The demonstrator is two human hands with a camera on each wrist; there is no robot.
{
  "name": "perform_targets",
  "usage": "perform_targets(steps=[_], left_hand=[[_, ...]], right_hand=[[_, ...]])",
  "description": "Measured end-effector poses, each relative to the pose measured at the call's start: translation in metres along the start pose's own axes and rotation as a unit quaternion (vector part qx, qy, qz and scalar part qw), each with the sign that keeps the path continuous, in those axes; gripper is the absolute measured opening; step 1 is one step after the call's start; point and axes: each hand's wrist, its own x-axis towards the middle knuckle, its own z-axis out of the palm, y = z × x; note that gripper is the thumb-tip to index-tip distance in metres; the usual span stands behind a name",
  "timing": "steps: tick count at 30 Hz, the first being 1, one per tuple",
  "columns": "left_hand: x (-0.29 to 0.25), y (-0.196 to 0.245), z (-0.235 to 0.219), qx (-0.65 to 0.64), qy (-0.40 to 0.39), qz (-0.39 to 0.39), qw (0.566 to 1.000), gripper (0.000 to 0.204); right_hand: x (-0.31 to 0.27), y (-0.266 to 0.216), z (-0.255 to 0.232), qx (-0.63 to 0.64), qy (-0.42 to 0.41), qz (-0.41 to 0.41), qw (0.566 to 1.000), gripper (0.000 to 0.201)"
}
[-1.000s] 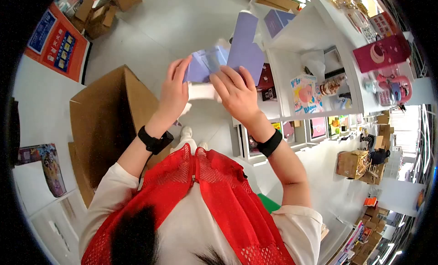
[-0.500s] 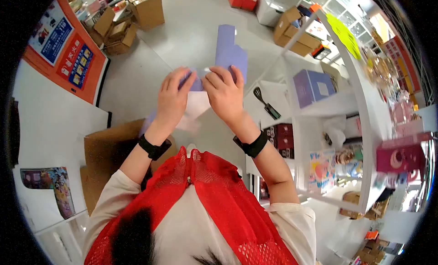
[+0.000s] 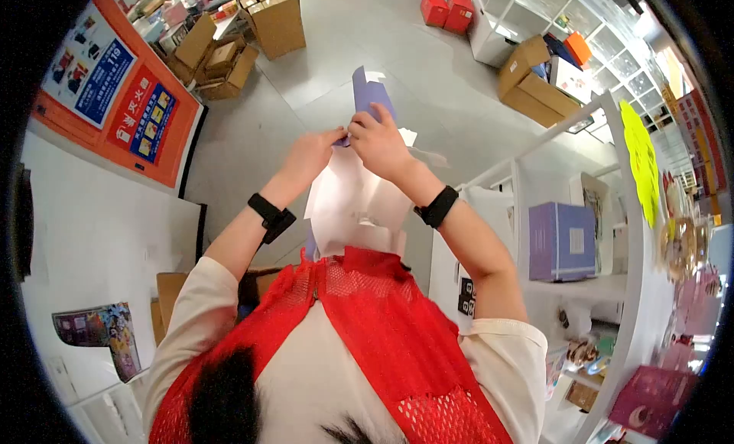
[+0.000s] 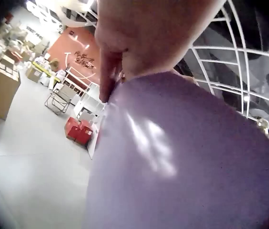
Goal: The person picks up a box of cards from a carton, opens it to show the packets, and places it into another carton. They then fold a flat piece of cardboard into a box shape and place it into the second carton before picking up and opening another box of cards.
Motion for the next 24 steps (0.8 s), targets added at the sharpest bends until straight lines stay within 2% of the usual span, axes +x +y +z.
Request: perform_targets(steps=[2,5,8,11,14,17,18,20,21,23,24], left_hand=[[0.035,-0.015,0.006,-0.099,0.024,-0.03,0.994,0.037],[0.079,-0.032,-0.005,-0.103,-0.015,-0.065,0.992,0.033],[0.107,-0.066,0.002,-0.129,0.004,-0.098,0.987,0.032],[0.112,-0.081,0.004,-0.197,0.034,-0.171,0.965,0.032],[0.118,-0.082,-0.015,-0.222,0.018,-0.235,0.946,0.03],[0.114,-0.104,-0.016,-0.244,0.017,-0.198,0.949,0.045],[0.112,-0.108,-0.019,-0.211,0.003,-0.22,0.952,0.048],[0.107,-0.101,-0.031,-0.149,-0.029,-0.265,0.952,0.057],[0.106,-0.108,-0.031,-0.163,-0.004,-0.286,0.944,0.059],[0.104,-0.127,-0.027,-0.19,0.049,-0.325,0.925,0.066],[0.106,-0.139,-0.025,-0.177,0.073,-0.337,0.922,0.06]], right_hand=[[0.008,0.033,0.018,0.016,0.001,-0.01,1.0,0.013],[0.029,0.073,0.033,0.041,-0.005,-0.038,0.998,0.013],[0.06,0.105,0.048,0.046,-0.009,-0.076,0.996,0.013],[0.08,0.12,0.063,0.088,-0.013,-0.096,0.991,0.01],[0.103,0.132,0.073,0.125,-0.032,-0.097,0.987,0.011],[0.126,0.138,0.081,0.147,-0.05,-0.092,0.983,0.012],[0.135,0.138,0.084,0.154,-0.052,-0.091,0.983,0.011],[0.155,0.135,0.09,0.198,-0.015,-0.07,0.978,0.012],[0.165,0.132,0.093,0.219,0.003,-0.058,0.974,0.013],[0.187,0.123,0.102,0.183,0.076,-0.063,0.978,0.015],[0.2,0.118,0.107,0.164,0.113,-0.065,0.978,0.016]])
